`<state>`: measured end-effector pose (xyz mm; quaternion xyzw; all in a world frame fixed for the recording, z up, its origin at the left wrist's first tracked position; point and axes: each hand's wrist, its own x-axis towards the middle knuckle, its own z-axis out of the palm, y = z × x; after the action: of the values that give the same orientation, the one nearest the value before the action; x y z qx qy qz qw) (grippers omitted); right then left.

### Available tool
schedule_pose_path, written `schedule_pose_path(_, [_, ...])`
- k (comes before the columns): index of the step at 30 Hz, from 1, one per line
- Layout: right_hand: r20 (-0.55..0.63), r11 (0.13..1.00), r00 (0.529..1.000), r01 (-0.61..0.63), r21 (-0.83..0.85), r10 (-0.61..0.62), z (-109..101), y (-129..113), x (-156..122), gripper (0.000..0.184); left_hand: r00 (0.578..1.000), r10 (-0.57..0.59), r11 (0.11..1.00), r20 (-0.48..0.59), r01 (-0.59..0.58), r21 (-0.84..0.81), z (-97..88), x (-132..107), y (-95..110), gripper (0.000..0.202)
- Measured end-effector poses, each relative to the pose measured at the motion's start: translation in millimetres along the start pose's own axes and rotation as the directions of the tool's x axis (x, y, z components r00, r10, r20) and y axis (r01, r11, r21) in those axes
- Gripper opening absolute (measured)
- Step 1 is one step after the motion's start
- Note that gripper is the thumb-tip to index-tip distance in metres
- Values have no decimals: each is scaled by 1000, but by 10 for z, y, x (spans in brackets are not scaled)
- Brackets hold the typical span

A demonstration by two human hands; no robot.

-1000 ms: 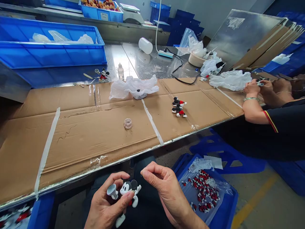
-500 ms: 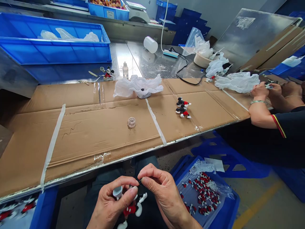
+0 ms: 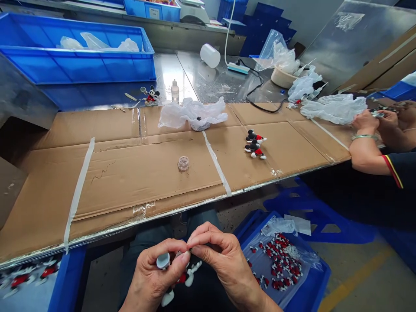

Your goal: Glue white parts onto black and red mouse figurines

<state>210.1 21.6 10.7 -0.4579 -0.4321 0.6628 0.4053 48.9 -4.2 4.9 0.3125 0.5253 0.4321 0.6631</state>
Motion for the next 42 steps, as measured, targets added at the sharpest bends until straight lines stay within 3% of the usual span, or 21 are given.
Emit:
schedule_pose_path(3, [-18,998,998,-59,9,60,0,-8,-15,12,981,191,976,14,-192,105,-34,24,-55,14])
schedule_pose_path(6, [-27,994,993,-112,-18,112,1,-28,-35,15,921,380,886,88,-390,250,-88,53,-103,13])
schedule_pose_path(11, [-59,991,990,-127,-39,125,36,-44,-37,16,835,521,751,174,-546,372,-132,88,-148,13])
schedule_pose_path(13, [-84,994,991,-109,-29,106,49,-30,-29,18,845,509,770,165,-532,352,-113,97,-156,12])
schedule_pose_path(17, [-110,991,993,-44,-125,30,31,-32,-23,18,936,346,904,70,-352,241,-59,100,-145,12])
schedule_pose_path(19, [-81,974,996,18,-224,-37,15,-61,-26,16,962,270,941,52,-275,196,-54,99,-128,15])
schedule_pose_path(24, [-47,943,986,139,-303,-161,24,-100,-26,12,960,261,944,104,-276,178,-64,88,-94,14])
schedule_pose_path(29, [-87,995,996,-42,-87,35,66,-47,-29,15,967,253,965,-39,-249,83,-1,58,-94,14])
schedule_pose_path(32, [-95,992,988,-124,-20,121,89,-64,-37,22,978,200,980,-61,-199,18,16,53,-104,15])
schedule_pose_path(42, [-141,993,983,-114,15,115,159,-111,-23,21,978,203,979,-41,-203,12,27,54,-109,19])
